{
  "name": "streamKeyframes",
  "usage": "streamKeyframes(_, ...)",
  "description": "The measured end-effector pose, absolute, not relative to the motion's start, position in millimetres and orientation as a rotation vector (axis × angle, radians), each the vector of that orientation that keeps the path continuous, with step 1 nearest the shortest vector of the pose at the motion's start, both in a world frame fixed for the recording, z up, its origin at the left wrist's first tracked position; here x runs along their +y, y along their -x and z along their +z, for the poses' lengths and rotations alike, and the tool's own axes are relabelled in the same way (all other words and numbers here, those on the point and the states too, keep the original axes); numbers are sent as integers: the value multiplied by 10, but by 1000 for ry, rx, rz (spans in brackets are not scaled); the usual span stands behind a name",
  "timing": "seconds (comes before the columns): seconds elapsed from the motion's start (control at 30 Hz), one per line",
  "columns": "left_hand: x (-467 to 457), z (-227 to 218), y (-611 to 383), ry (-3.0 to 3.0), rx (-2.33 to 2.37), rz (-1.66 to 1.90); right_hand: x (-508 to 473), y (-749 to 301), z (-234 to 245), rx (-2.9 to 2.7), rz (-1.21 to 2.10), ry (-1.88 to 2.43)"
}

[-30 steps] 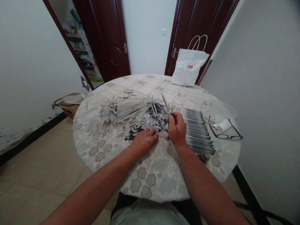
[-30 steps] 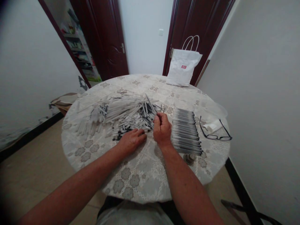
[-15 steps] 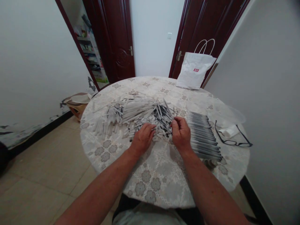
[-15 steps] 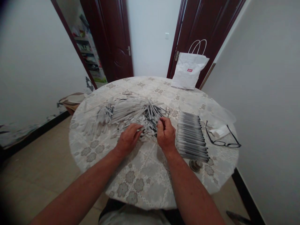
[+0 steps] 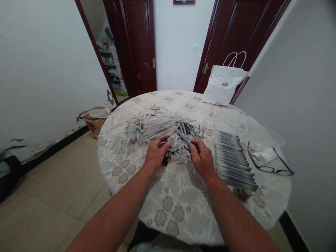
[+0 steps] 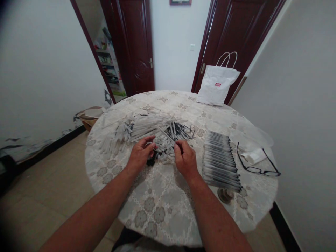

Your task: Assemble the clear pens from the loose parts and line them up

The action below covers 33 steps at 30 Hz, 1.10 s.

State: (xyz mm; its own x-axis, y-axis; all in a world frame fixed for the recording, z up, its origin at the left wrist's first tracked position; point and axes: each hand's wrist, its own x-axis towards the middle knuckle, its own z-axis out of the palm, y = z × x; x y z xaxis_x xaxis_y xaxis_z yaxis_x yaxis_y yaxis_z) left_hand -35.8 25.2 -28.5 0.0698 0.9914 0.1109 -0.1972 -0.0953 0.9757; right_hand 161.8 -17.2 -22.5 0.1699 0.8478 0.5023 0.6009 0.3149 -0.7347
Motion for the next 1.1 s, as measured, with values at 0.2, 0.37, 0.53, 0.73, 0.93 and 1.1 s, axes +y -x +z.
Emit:
streamKeyframes(0.2,360,-270,453,-820,760,1461,-214,-1607,-206,-1618,250,1339)
streamKeyframes(0.37,373,-221,521,-728,671,1471,-217,-1601,-216,-1624,227,1366)
streamKeyframes(0.53,385,-231,542,-705,645,1484,-209,-1591,-206,-1680,253,1380)
streamKeyframes(0.73,387,-211,549,-728,666,1495,-213,-1570,-202,-1732,226,1384)
streamKeyframes(0.93,397,-209,558,-728,710,1507,-210,-1579,-208,-1680,217,1396)
streamKeyframes(1.1,356,-213,541,-770,689,1399,-209,-1562,-219,-1723,239,1387)
